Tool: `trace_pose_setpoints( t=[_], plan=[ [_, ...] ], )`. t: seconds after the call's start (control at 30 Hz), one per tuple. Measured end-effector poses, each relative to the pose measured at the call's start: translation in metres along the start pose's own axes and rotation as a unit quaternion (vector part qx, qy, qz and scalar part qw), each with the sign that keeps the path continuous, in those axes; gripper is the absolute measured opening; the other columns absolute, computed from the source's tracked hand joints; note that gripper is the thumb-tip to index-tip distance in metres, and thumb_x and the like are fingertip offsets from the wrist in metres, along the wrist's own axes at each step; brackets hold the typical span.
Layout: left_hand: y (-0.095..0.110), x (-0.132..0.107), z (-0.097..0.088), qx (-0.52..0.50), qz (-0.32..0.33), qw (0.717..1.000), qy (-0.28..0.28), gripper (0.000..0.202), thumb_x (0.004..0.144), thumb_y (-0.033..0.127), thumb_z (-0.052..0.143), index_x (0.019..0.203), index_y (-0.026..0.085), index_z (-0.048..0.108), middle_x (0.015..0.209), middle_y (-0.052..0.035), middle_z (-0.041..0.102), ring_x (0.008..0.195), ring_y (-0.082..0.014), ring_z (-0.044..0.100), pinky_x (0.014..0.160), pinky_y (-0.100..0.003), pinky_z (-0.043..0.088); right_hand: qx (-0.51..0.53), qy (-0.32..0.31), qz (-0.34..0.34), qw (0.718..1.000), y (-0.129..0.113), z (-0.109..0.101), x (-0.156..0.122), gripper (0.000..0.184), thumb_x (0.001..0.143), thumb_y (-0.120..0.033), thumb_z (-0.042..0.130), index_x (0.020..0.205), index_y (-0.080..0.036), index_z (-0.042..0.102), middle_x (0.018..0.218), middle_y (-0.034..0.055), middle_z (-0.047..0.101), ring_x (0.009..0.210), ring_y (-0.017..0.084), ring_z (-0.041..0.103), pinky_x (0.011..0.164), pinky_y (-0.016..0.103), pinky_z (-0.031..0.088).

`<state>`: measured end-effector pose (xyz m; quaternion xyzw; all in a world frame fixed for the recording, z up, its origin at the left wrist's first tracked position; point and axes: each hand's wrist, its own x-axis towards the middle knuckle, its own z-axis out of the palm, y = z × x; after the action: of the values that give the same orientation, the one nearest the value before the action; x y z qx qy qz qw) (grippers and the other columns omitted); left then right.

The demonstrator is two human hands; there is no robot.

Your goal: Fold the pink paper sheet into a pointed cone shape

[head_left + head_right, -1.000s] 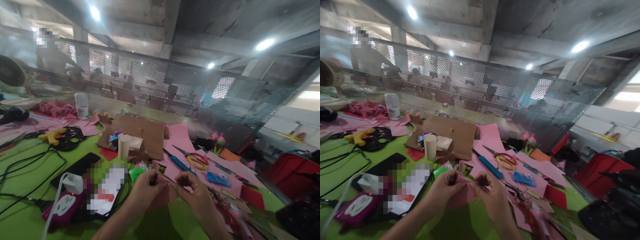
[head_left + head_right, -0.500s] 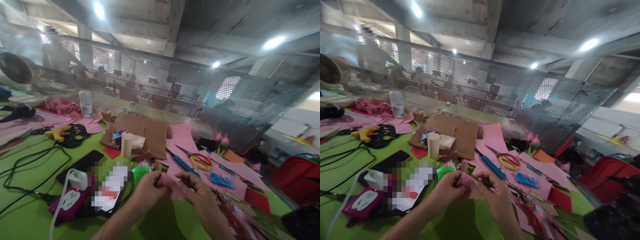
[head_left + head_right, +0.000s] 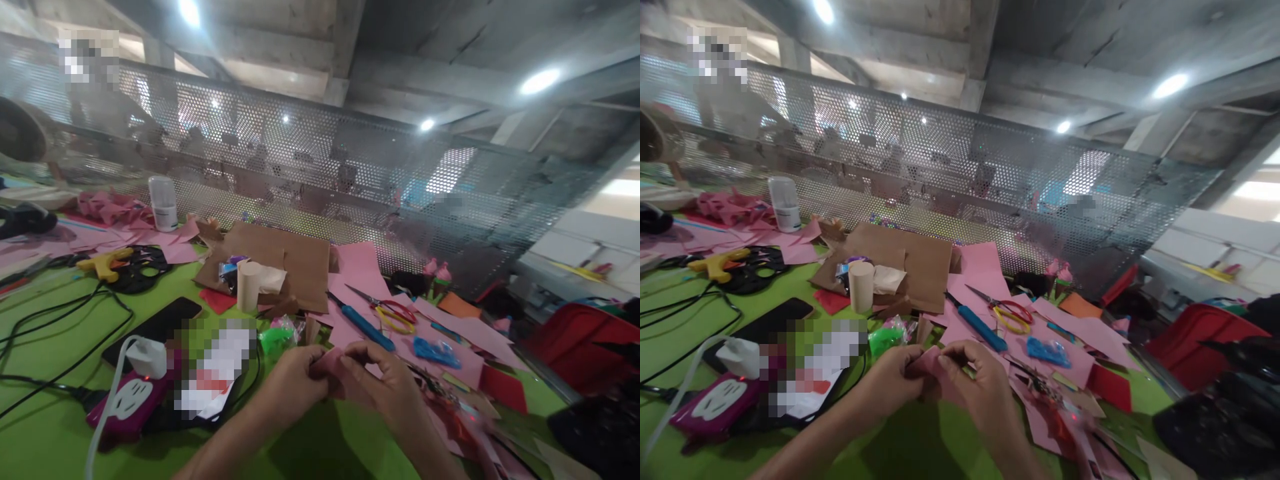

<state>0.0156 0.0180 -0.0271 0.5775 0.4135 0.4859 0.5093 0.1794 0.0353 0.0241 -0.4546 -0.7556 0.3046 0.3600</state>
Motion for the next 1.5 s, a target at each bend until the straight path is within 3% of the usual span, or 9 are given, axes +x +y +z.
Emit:
trace_pose_setpoints(
  t=[0.2,0.33,0.43,0.67,0.8,0.93,1.3,1.5],
  plan=[
    [0.003,-0.001,-0.003,0.006,-0.01,1.0,-0.015,0.006,0.064,0.012,0.057,0.063,0.016,0.054,0.057,0.0045,0.049,0.053,-0.0098,0.043,0.047,-0.021,0.029,0.015,0.011,0.002,1.0,0.0,0.002,0.003,0.023,0.081,-0.039,0.062,0.072,-0.019,0.068,0.073,0.0035,0.068,0.074,0.02,0.061,0.071,0.03,0.047],
    [0.006,0.002,-0.007,-0.019,-0.03,0.999,0.01,0.006,0.063,0.013,0.058,0.062,0.017,0.054,0.057,0.0035,0.052,0.053,-0.0111,0.048,0.048,-0.021,0.035,0.046,0.001,0.031,0.998,0.001,-0.004,0.003,0.03,0.086,-0.046,0.059,0.084,-0.019,0.072,0.087,0.0059,0.071,0.088,0.023,0.064,0.079,0.031,0.048],
    [0.008,0.005,-0.01,-0.041,-0.039,0.998,0.031,0.006,0.065,0.017,0.059,0.071,0.016,0.058,0.063,0.0008,0.057,0.056,-0.0132,0.053,0.051,-0.023,0.041,0.056,-0.003,0.054,0.997,0.005,-0.01,0.001,0.033,0.086,-0.049,0.058,0.092,-0.018,0.071,0.089,0.005,0.07,0.085,0.022,0.063,0.073,0.03,0.049],
    [0.01,0.005,-0.011,-0.049,0.004,0.998,0.041,0.015,0.074,0.027,0.064,0.083,0.014,0.064,0.078,-0.0041,0.065,0.069,-0.0159,0.056,0.062,-0.025,0.043,0.01,-0.013,0.047,0.999,0.012,-0.009,-0.001,0.025,0.08,-0.042,0.065,0.075,-0.017,0.068,0.07,0.0012,0.065,0.067,0.017,0.058,0.061,0.027,0.045],
    [0.013,0.005,-0.012,-0.033,0.019,0.996,0.084,0.012,0.078,0.027,0.062,0.076,0.016,0.064,0.072,-0.0015,0.061,0.071,-0.0161,0.054,0.065,-0.025,0.041,0.017,-0.041,0.046,0.998,0.008,-0.008,-0.001,0.026,0.082,-0.042,0.064,0.079,-0.018,0.071,0.074,0.0025,0.068,0.073,0.019,0.061,0.067,0.028,0.046],
    [0.012,0.006,-0.014,-0.055,0.016,0.992,0.115,0.015,0.078,0.03,0.062,0.073,0.016,0.063,0.07,-0.0006,0.059,0.071,-0.0157,0.052,0.067,-0.025,0.039,0.065,-0.005,0.081,0.995,0.01,-0.014,-0.003,0.037,0.088,-0.052,0.055,0.087,-0.019,0.072,0.086,0.0046,0.069,0.083,0.02,0.061,0.07,0.028,0.046],
    [0.013,0.004,-0.013,-0.091,0.001,0.989,0.118,0.024,0.078,0.039,0.065,0.073,0.015,0.065,0.072,-0.0017,0.059,0.072,-0.0163,0.052,0.067,-0.026,0.038,0.052,-0.015,0.07,0.996,0.014,-0.01,-0.003,0.032,0.079,-0.048,0.067,0.07,-0.017,0.063,0.062,-0.0012,0.056,0.057,0.012,0.049,0.05,0.023,0.039],
    [0.006,0.004,-0.015,-0.099,-0.009,0.988,0.114,0.029,0.083,0.044,0.061,0.075,0.017,0.065,0.072,0.0007,0.058,0.071,-0.0152,0.049,0.068,-0.025,0.035,0.08,-0.009,0.079,0.994,0.019,-0.012,-0.004,0.034,0.083,-0.048,0.063,0.07,-0.017,0.061,0.065,-0.0009,0.055,0.06,0.013,0.049,0.054,0.025,0.04]
  ],
)
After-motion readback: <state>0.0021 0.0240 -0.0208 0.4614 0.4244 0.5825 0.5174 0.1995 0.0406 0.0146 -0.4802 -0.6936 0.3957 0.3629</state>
